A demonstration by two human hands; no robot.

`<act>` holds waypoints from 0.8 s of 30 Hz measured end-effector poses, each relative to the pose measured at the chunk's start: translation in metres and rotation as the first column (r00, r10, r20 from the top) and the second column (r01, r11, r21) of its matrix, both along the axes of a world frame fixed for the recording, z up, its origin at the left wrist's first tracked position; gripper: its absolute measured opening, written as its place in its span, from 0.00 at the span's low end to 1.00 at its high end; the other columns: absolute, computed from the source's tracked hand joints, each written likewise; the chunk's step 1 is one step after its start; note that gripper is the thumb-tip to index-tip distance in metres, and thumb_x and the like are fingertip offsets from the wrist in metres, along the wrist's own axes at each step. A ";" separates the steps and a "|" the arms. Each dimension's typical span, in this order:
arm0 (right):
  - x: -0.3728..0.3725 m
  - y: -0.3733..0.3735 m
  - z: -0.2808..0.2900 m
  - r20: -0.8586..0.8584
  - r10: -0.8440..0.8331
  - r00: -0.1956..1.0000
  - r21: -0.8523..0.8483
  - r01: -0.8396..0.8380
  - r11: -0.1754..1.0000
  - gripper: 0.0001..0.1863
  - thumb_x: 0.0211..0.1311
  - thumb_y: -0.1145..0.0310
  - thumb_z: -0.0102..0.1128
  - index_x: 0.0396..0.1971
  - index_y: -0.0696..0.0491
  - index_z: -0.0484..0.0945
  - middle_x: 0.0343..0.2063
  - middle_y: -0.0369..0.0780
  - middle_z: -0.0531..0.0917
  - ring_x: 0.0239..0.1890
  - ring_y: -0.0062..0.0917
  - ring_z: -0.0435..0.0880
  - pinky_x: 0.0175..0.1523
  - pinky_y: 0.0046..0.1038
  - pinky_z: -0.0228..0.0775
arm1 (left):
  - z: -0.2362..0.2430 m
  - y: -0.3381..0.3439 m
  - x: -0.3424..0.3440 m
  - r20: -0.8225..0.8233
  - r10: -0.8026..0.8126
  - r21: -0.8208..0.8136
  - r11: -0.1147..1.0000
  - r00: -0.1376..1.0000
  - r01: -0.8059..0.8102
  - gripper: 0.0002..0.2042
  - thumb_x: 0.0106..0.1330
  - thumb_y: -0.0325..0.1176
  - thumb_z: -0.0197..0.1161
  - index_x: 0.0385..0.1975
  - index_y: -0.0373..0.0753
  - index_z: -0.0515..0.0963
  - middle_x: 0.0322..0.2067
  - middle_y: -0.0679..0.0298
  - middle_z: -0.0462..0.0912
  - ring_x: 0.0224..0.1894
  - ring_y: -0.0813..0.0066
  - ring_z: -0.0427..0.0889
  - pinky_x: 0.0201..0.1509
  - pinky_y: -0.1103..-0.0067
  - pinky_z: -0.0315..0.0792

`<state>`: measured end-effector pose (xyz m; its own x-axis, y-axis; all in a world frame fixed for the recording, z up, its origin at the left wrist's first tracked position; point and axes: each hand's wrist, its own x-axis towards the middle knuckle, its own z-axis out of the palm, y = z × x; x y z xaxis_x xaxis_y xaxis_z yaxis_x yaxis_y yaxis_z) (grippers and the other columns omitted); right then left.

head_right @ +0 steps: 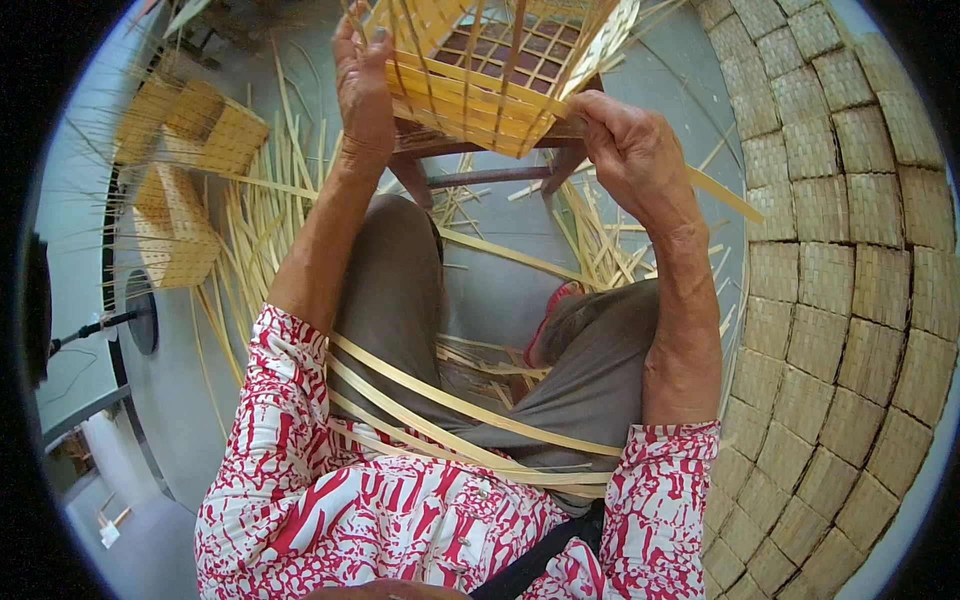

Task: The person weaves a basket by hand, interlacing thin bamboo strips through a pre-formed frame. They repeatedly pull and tighten the strips to form a tight weave pattern around the basket's rim.

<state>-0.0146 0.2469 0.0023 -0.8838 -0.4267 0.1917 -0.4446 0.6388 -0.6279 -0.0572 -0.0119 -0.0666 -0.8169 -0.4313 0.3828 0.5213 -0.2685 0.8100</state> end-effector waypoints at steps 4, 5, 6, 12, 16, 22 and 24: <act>0.004 0.002 0.002 0.039 0.005 0.999 -0.081 -0.001 0.997 0.07 0.68 0.73 0.57 0.43 0.57 0.81 0.26 0.48 0.82 0.29 0.30 0.84 0.37 0.29 0.74 | 0.000 -0.002 0.007 -0.089 -0.107 0.021 0.994 0.990 0.110 0.29 0.72 0.30 0.52 0.72 0.38 0.55 0.65 0.56 0.68 0.66 0.68 0.68 0.70 0.72 0.64; 0.005 0.003 0.004 0.041 0.003 0.999 -0.100 0.001 0.995 0.08 0.68 0.74 0.57 0.43 0.57 0.81 0.26 0.48 0.82 0.29 0.28 0.85 0.37 0.29 0.74 | -0.001 -0.002 0.008 -0.080 -0.132 0.024 0.991 0.988 0.135 0.29 0.72 0.30 0.52 0.72 0.38 0.54 0.65 0.56 0.68 0.66 0.68 0.68 0.70 0.72 0.63; 0.007 0.005 0.004 0.049 0.013 0.999 -0.090 -0.008 0.996 0.08 0.70 0.73 0.57 0.43 0.58 0.81 0.24 0.41 0.78 0.27 0.23 0.78 0.34 0.25 0.69 | -0.001 -0.002 0.010 -0.073 -0.157 0.028 0.987 0.985 0.159 0.30 0.72 0.30 0.52 0.73 0.38 0.54 0.66 0.56 0.68 0.66 0.68 0.68 0.70 0.73 0.63; -0.005 0.008 0.000 0.082 0.010 0.997 -0.042 -0.007 0.999 0.08 0.67 0.74 0.57 0.43 0.58 0.81 0.27 0.47 0.82 0.30 0.29 0.84 0.39 0.29 0.74 | -0.012 -0.017 0.001 -0.029 -0.092 -0.264 0.961 0.995 0.081 0.31 0.76 0.40 0.55 0.74 0.43 0.51 0.68 0.54 0.62 0.67 0.71 0.64 0.69 0.76 0.62; -0.007 0.003 -0.001 0.115 -0.015 0.993 -0.054 0.022 0.998 0.08 0.68 0.72 0.57 0.42 0.58 0.81 0.26 0.47 0.81 0.30 0.27 0.82 0.40 0.30 0.73 | -0.016 -0.025 0.012 0.094 0.094 -0.271 0.960 0.991 -0.065 0.43 0.64 0.57 0.69 0.72 0.45 0.54 0.66 0.44 0.61 0.68 0.53 0.64 0.69 0.65 0.64; -0.018 0.010 -0.017 0.116 -0.017 0.993 -0.034 0.021 0.999 0.08 0.67 0.71 0.58 0.42 0.58 0.80 0.25 0.47 0.80 0.28 0.27 0.80 0.39 0.29 0.72 | -0.035 -0.044 0.078 0.226 0.133 -0.656 0.754 0.965 0.050 0.10 0.63 0.32 0.70 0.42 0.37 0.81 0.39 0.63 0.84 0.42 0.75 0.82 0.48 0.75 0.77; -0.020 0.012 -0.016 0.114 -0.035 0.993 -0.025 0.038 0.999 0.09 0.67 0.70 0.58 0.40 0.58 0.80 0.25 0.49 0.80 0.29 0.31 0.82 0.39 0.31 0.72 | -0.026 -0.031 0.086 0.167 0.019 -0.687 0.720 0.986 0.103 0.03 0.64 0.27 0.67 0.34 0.35 0.83 0.30 0.63 0.83 0.33 0.78 0.82 0.37 0.79 0.76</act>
